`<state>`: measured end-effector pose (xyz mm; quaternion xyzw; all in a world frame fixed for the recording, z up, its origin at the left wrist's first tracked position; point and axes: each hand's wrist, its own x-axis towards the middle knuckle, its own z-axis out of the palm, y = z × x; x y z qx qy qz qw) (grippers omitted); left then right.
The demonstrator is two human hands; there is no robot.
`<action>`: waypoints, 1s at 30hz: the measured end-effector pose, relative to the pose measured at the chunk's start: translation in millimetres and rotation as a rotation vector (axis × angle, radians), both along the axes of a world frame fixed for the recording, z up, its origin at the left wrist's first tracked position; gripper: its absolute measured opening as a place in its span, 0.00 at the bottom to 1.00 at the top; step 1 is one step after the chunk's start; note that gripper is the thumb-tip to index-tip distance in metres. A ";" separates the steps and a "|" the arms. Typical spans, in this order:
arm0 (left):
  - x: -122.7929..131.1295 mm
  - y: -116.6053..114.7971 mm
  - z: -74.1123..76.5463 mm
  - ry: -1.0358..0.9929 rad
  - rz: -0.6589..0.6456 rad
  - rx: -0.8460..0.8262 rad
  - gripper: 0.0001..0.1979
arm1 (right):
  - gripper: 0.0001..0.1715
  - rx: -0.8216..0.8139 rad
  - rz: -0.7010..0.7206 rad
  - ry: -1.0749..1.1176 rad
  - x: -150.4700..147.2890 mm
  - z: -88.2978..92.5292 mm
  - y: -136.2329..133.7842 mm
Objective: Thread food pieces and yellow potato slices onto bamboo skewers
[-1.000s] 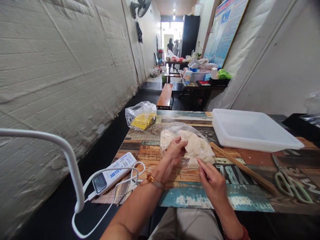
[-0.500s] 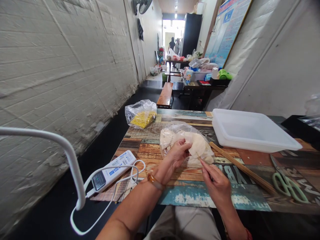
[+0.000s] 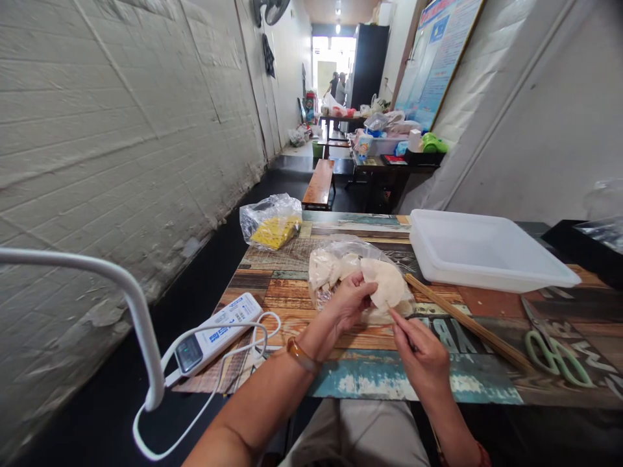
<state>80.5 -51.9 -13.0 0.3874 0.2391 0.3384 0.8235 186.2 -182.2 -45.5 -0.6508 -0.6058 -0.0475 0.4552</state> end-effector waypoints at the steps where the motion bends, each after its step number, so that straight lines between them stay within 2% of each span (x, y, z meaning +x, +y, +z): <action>1: 0.2 -0.9 0.2 -0.005 -0.006 0.008 0.20 | 0.17 -0.002 -0.004 0.003 0.0 -0.1 -0.4; 10: 2.8 -6.8 4.6 0.039 -0.027 0.022 0.18 | 0.13 0.025 -0.042 0.002 0.1 9.5 -0.3; 18: -2.4 3.4 5.6 0.054 0.040 -0.052 0.13 | 0.12 0.045 -0.012 0.010 0.8 10.5 -2.1; 23: -4.1 3.8 9.2 0.059 0.071 0.041 0.14 | 0.12 0.027 0.023 0.026 0.7 11.6 -4.3; 30: -3.7 3.7 6.5 0.110 0.036 0.155 0.15 | 0.12 -0.035 0.027 0.021 2.2 14.6 -4.4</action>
